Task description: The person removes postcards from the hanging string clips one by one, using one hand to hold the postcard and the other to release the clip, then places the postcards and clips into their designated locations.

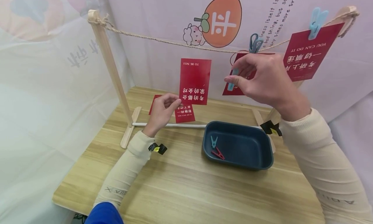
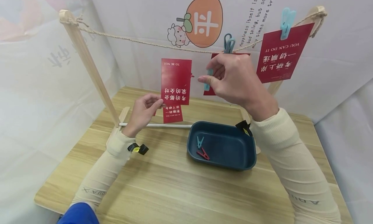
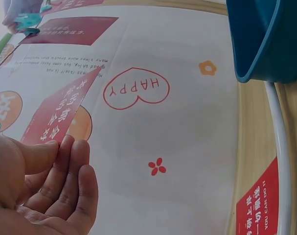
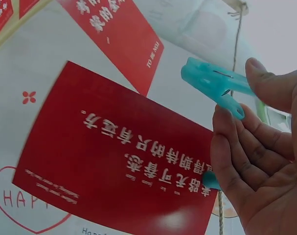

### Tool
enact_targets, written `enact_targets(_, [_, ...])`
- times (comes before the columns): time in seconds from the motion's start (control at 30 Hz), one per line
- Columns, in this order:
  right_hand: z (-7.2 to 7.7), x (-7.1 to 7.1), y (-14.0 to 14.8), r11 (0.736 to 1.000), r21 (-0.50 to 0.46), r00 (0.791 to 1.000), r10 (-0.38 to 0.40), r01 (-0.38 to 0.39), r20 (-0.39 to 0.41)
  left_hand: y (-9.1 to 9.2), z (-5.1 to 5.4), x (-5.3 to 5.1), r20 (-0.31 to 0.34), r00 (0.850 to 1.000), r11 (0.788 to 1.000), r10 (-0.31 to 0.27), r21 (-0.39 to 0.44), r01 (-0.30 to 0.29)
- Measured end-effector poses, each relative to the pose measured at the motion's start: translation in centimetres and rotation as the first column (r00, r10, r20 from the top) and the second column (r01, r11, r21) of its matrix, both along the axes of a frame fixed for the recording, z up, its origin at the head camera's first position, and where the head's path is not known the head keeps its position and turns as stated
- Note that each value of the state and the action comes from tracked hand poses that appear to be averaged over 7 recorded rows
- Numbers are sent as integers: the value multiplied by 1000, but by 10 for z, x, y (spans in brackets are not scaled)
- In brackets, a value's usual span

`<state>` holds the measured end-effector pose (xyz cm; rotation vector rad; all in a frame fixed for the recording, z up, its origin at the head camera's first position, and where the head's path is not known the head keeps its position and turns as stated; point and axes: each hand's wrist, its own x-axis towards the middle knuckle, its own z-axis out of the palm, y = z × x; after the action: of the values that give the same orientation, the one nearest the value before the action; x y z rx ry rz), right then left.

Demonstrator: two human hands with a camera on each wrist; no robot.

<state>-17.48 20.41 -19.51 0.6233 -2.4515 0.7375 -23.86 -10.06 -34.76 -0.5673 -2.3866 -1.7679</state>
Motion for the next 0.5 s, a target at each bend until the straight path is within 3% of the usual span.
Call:
enact_targets(0.3, [-12, 5, -4, 993, 100, 994, 56, -65, 91, 0, -5, -5, 18, 1000, 1000, -1, -14, 2])
enact_targets(0.5, [-17, 5, -6, 986, 156, 981, 33, -63, 193, 0, -7, -8, 35, 999, 1000, 4, -23, -4])
